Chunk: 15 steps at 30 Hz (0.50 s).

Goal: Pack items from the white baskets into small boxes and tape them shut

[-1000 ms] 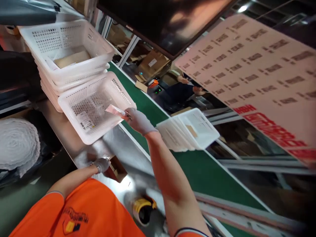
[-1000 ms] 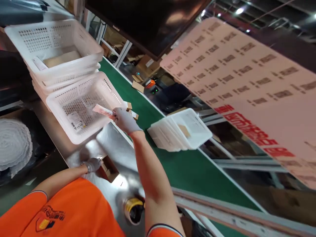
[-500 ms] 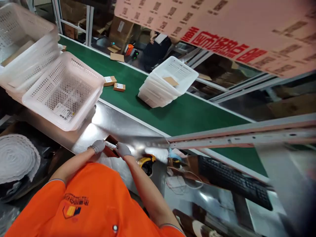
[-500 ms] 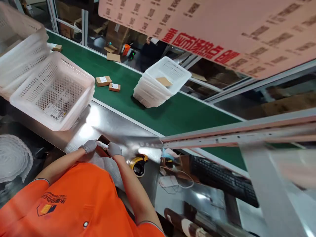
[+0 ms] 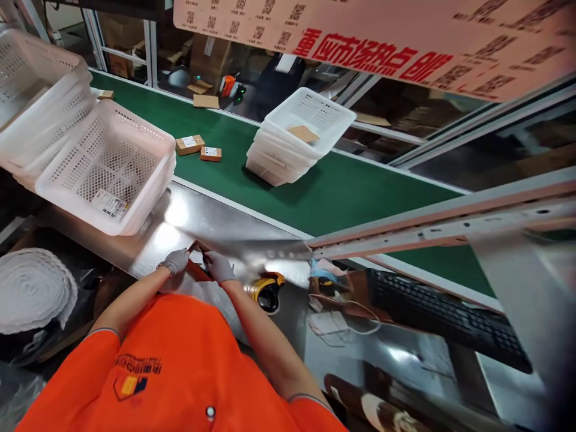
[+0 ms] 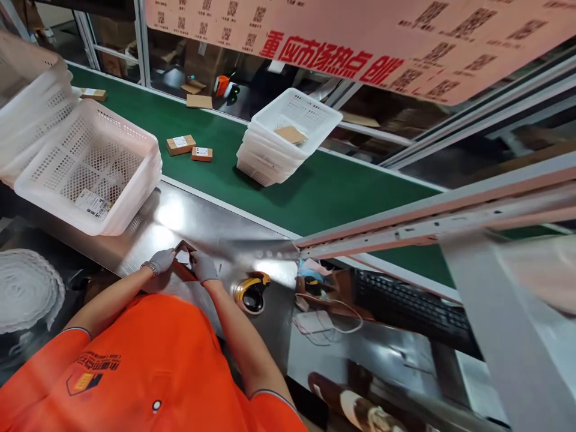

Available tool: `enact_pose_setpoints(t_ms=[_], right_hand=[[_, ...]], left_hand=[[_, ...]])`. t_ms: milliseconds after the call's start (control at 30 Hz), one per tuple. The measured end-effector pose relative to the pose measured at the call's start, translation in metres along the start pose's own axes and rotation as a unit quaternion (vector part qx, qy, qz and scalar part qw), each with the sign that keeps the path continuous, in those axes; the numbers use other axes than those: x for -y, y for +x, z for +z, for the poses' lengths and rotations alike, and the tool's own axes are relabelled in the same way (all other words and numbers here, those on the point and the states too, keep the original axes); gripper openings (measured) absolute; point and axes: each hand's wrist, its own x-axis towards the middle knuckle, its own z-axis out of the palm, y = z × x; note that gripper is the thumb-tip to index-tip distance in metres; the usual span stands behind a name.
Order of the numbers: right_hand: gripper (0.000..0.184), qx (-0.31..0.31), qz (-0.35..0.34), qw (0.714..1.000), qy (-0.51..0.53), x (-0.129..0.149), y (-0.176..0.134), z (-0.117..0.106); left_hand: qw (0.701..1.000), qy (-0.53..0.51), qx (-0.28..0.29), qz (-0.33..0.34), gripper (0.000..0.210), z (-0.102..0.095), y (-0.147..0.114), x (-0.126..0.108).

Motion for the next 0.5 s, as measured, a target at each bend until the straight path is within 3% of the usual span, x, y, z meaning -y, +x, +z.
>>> enact_pose_setpoints(t_ms=[67,133,233,300,367,433,500], right_hand=[[0.036,-0.020,-0.012,1.000,0.004,-0.006,-0.010,0.005],[0.043,-0.092,0.002,0.995,0.033,-0.018,-0.024,0.010],[0.054,-0.199,0.122,0.960,0.152,-0.041,-0.045,0.016],[0.063,-0.182,0.211,0.916,0.289,-0.049,-0.050,0.023],[0.070,-0.128,0.256,0.875,0.391,-0.049,-0.045,0.029],[0.074,-0.104,0.269,0.869,0.402,-0.044,-0.035,0.034],[0.071,-0.110,0.270,0.882,0.370,-0.037,-0.024,0.036]], left_hand=[[1.000,-0.011,-0.029,0.002,0.056,0.003,-0.001,0.000],[0.998,-0.027,-0.060,0.002,0.056,0.007,-0.001,-0.001],[0.997,-0.042,-0.065,-0.006,0.062,0.010,-0.001,-0.003],[0.998,-0.032,-0.044,-0.009,0.065,0.008,-0.001,-0.005],[1.000,0.002,-0.016,0.004,0.067,0.003,-0.001,-0.008],[0.999,0.042,0.015,0.024,0.068,-0.002,-0.002,-0.012],[0.996,0.073,0.037,0.041,0.068,-0.005,-0.003,-0.017]])
